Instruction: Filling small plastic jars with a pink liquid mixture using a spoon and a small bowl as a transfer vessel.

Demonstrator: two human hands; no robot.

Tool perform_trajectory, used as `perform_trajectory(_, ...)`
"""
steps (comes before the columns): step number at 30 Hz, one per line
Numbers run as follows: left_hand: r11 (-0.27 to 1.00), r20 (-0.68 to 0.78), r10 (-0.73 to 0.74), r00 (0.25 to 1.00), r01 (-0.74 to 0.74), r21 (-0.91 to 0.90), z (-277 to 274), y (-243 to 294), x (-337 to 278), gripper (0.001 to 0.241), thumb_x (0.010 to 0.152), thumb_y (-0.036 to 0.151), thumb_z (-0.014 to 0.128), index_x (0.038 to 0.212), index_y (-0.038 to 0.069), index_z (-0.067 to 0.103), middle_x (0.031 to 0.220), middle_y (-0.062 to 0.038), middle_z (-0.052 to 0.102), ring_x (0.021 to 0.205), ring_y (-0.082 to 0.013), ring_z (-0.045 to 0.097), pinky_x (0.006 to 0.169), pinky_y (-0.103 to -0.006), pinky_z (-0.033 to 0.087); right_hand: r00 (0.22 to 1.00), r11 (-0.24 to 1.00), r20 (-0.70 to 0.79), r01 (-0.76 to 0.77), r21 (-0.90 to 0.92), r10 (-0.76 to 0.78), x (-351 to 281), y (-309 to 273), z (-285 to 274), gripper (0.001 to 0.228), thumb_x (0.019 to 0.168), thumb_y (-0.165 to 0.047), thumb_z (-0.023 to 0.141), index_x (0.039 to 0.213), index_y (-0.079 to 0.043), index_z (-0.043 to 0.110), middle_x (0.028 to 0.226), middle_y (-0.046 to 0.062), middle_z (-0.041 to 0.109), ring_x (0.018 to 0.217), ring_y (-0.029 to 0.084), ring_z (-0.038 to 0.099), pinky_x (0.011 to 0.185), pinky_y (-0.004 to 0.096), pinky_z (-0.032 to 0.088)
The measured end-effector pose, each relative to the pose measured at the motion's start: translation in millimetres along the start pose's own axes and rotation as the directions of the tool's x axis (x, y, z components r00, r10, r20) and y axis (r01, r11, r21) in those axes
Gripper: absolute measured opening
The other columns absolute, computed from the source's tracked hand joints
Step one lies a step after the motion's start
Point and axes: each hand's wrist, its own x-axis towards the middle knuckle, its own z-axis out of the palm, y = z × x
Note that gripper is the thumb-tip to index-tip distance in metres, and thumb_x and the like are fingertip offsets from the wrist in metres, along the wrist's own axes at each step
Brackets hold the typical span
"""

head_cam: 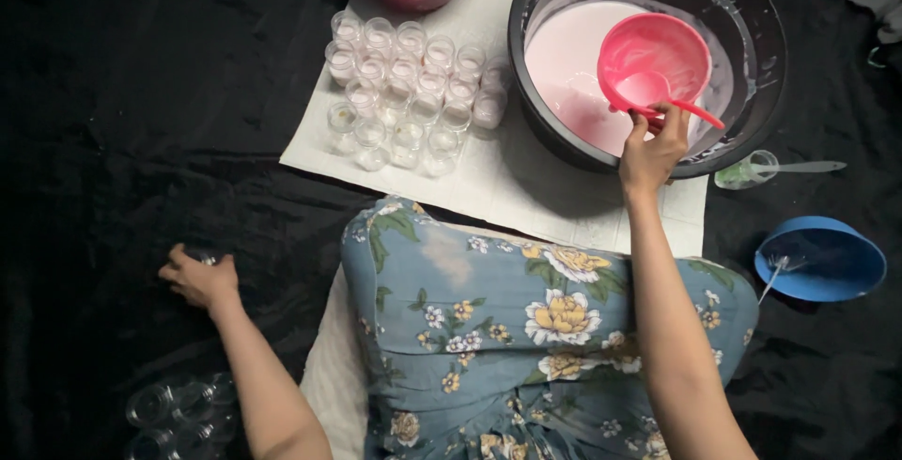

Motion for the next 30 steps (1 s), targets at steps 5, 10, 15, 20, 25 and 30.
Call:
perform_trajectory(5,0.986,-0.068,0.02,0.998,-0.031,-0.166,5.4,23.2,-12.9,0.075,0.075,-0.004,0.088,0.139,0.01,0.051,0.136,-0.023,0.042,0.118,-0.0487,0.057,0.089,-0.0586,0.057,1.0,1.0,-0.015,-0.016,-0.013,0.016,-1.5,5.4,4.2,0.025,0.089,0.006,0.08,0.103,-0.001,0.061,0.107,0.017,0.061,0.079,0.038,0.072,0.072,0.039,0.063)
perform_trajectory(10,0.813,-0.308,0.34,0.888,-0.443,-0.378,-5.8,105.2,-56.6,0.095,0.066,0.0,0.101,0.142,0.004,0.045,0.118,-0.034,0.059,0.105,-0.0521,0.066,0.09,-0.0555,0.055,0.999,0.999,-0.027,-0.025,-0.036,0.024,-1.3,8.0,5.0,0.03,0.089,0.004,0.085,0.102,-0.004,0.06,0.102,0.015,0.059,0.081,0.043,0.071,0.071,0.039,0.065)
perform_trajectory(15,0.417,-0.091,0.627,0.774,-0.431,-0.8,-18.6,243.4,-162.2,0.083,0.061,-0.007,0.092,0.133,-0.006,0.053,0.123,-0.033,0.06,0.115,-0.0531,0.058,0.085,-0.0483,0.059,0.999,0.999,-0.021,-0.036,-0.018,0.036,-2.7,12.1,5.1,0.029,0.088,0.007,0.082,0.103,-0.004,0.06,0.104,0.016,0.059,0.082,0.043,0.072,0.072,0.04,0.065)
perform_trajectory(20,0.409,0.047,0.75,0.66,-0.406,-0.817,53.1,317.9,-246.4,0.084,0.061,-0.003,0.09,0.136,0.006,0.054,0.129,-0.025,0.06,0.118,-0.0471,0.06,0.097,-0.057,0.053,0.998,0.999,-0.037,-0.044,-0.004,0.044,-2.7,6.8,5.5,0.029,0.088,0.007,0.082,0.103,-0.004,0.06,0.104,0.016,0.059,0.082,0.044,0.071,0.071,0.04,0.064)
perform_trajectory(25,0.647,0.311,0.737,0.6,-0.492,-0.583,120.7,323.7,-288.2,0.079,0.067,0.005,0.084,0.137,0.021,0.052,0.125,-0.013,0.061,0.117,-0.0389,0.066,0.096,-0.0544,0.057,0.997,0.998,-0.046,-0.054,-0.011,0.054,-3.4,8.7,6.1,0.029,0.088,0.005,0.082,0.102,-0.005,0.06,0.104,0.015,0.059,0.083,0.043,0.072,0.072,0.04,0.065)
perform_trajectory(30,0.673,0.45,0.739,0.501,-0.586,-0.452,185.9,310.5,-283.2,0.084,0.067,-0.004,0.082,0.142,0.009,0.045,0.124,-0.019,0.061,0.116,-0.0389,0.066,0.096,-0.0511,0.058,0.996,0.997,-0.057,-0.065,0.035,0.067,-4.5,11.4,7.1,0.029,0.086,0.008,0.081,0.101,-0.006,0.061,0.102,0.013,0.059,0.082,0.04,0.073,0.072,0.039,0.065)
